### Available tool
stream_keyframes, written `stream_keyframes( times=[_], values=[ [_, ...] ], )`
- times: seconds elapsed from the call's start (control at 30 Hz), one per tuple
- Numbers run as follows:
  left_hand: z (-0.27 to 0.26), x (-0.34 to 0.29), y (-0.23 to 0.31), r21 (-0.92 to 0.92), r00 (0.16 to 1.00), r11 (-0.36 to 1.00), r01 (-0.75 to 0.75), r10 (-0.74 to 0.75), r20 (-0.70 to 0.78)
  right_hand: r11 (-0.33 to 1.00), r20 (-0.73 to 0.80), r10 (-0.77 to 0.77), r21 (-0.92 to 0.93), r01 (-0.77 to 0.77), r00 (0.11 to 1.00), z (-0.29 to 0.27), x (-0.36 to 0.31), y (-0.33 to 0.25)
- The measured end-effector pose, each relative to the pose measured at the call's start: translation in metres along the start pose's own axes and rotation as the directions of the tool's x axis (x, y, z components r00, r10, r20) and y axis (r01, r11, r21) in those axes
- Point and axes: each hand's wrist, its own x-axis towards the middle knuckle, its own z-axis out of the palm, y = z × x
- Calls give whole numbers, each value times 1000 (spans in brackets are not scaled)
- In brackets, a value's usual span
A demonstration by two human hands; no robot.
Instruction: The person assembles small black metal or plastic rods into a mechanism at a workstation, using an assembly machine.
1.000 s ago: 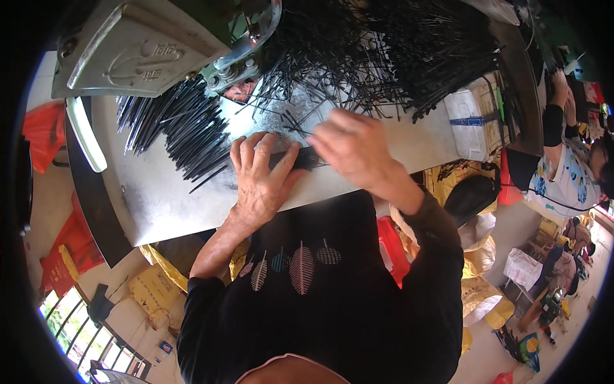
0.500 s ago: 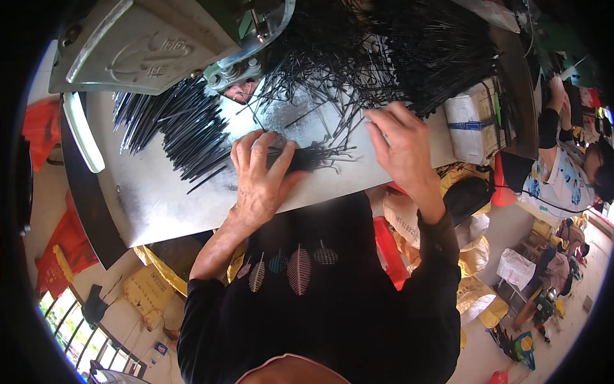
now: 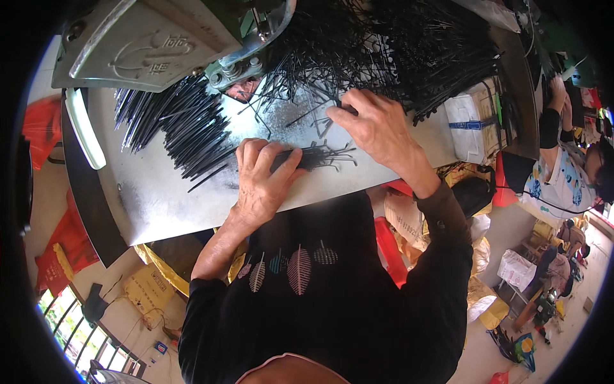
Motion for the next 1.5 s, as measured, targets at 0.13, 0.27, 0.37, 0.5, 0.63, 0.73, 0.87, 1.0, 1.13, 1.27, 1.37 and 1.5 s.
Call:
stream_keyframes(
  times=[0.13,0.27,0.37,0.5,0.63,0.73,0.87,1.0,1.13,1.27,1.37,1.5],
  values=[
    [-2,0,0,-19,1000,1000,-24,25,17,1000,-46,2,-2,-2,999,5,4,-2],
    [-2,1,-1,-7,999,1000,-30,30,20,1000,-64,17,19,-16,998,13,17,-13],
    [-1,1,-2,-10,999,999,-52,52,14,1000,-91,17,23,-15,996,22,22,-23],
    [-1,0,-1,-5,999,999,-49,49,16,994,-117,3,109,10,993,28,30,-38],
    [-1,-1,-2,-2,999,999,-42,42,18,992,-112,30,127,-16,993,31,32,-43],
    [-1,1,-3,-4,998,998,-56,56,10,970,-107,120,226,-93,987,28,30,-42],
    [-1,0,-3,-5,999,999,-50,50,4,839,-109,279,512,-187,954,19,32,-49],
    [-2,-1,-3,-8,998,999,-52,52,22,431,-38,489,879,-203,871,21,27,-53],
    [-1,-1,-3,-7,998,998,-59,59,34,715,-21,299,667,-209,954,21,22,-47],
    [-1,-2,-5,5,997,997,-72,72,35,943,-157,120,327,-63,980,10,25,-47],
    [-2,0,-3,-11,999,999,-52,52,9,954,-203,203,263,-146,958,7,16,-38],
    [-2,0,-3,-12,998,998,-59,59,9,965,-140,200,200,-170,970,5,11,-27]
  ],
)
